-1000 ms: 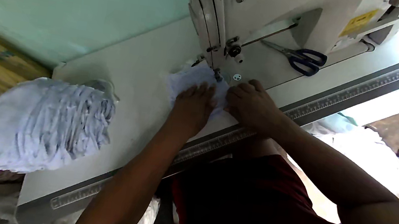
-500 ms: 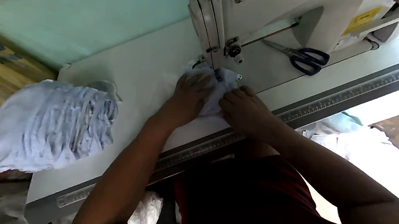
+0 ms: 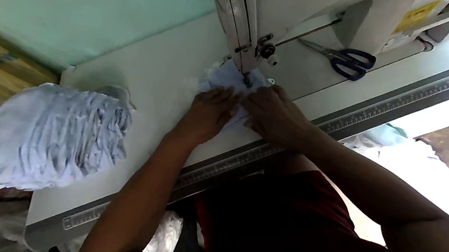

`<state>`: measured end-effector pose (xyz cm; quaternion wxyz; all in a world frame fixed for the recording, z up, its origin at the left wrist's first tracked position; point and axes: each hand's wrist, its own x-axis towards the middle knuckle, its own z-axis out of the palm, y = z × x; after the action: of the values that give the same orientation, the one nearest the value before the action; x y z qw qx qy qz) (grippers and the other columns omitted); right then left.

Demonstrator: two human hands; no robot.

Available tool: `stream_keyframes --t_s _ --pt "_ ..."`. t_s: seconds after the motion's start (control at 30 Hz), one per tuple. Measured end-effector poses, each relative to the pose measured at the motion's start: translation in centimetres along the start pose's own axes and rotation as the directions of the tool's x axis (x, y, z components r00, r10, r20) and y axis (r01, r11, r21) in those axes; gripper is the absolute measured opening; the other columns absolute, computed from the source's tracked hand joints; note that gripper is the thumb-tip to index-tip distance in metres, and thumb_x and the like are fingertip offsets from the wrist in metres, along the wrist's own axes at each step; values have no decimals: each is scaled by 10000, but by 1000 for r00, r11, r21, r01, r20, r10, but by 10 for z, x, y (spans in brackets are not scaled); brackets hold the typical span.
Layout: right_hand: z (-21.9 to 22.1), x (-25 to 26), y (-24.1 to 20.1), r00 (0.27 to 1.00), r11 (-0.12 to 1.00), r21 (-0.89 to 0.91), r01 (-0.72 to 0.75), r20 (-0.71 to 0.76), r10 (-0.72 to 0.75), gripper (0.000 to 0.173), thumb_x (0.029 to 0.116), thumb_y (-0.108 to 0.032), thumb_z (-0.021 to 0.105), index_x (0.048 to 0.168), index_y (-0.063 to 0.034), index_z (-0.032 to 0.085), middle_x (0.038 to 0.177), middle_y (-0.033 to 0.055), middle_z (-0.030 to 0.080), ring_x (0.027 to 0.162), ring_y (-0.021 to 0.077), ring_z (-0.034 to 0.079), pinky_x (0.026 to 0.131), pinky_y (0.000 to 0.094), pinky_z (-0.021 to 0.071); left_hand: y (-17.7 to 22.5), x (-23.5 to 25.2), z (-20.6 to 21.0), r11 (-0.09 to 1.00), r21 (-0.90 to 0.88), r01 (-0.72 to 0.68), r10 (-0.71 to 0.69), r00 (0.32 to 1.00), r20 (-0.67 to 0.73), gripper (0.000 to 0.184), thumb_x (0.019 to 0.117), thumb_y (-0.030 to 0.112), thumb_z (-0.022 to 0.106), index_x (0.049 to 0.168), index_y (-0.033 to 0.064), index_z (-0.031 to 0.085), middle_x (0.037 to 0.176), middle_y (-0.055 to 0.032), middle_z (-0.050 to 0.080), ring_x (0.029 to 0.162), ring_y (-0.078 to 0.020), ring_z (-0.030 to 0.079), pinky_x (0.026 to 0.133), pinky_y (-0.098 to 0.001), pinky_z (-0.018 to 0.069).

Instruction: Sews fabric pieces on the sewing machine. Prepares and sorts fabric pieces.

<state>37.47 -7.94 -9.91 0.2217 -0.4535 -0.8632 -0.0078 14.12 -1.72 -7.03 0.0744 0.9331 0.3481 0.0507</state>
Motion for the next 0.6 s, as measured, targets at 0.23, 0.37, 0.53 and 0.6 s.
stream_keyframes --t_s 0.23,0.37,0.53,0.6 --pt "-3 1 20 999 998 -52 -30 9 31 402 1066 -376 466 1200 -71 690 1250 141 682 1259 387 590 1117 647 358 26 3 -11 992 -14 128 -128 992 -18 496 1112 370 336 1460 109 575 1480 -84 586 1379 -328 518 1121 -636 305" --pt "-7 7 4 998 997 -41 -62 22 63 372 1047 -324 530 1195 -19 684 1252 196 651 1263 424 559 1093 660 358 33 8 -19 993 -30 112 -112 994 -6 467 1112 288 335 1351 38 648 1328 -173 667 1273 -384 582 1104 -627 326" --pt "9 1 -27 998 998 24 65 -12 -65 413 1036 -311 544 1297 -10 652 1329 177 657 1269 359 601 1088 551 436 37 18 -36 996 -78 45 -42 999 34 416 1099 183 390 1020 -54 722 977 -221 712 1051 -397 661 1061 -614 388" --pt "6 0 -19 999 999 19 34 -17 -34 445 1048 -328 523 1318 7 638 1286 196 670 1231 374 620 1102 556 428 26 21 -36 998 -39 -42 42 999 -3 357 1062 158 439 1052 -11 754 1004 -189 738 1071 -375 670 1087 -618 350"
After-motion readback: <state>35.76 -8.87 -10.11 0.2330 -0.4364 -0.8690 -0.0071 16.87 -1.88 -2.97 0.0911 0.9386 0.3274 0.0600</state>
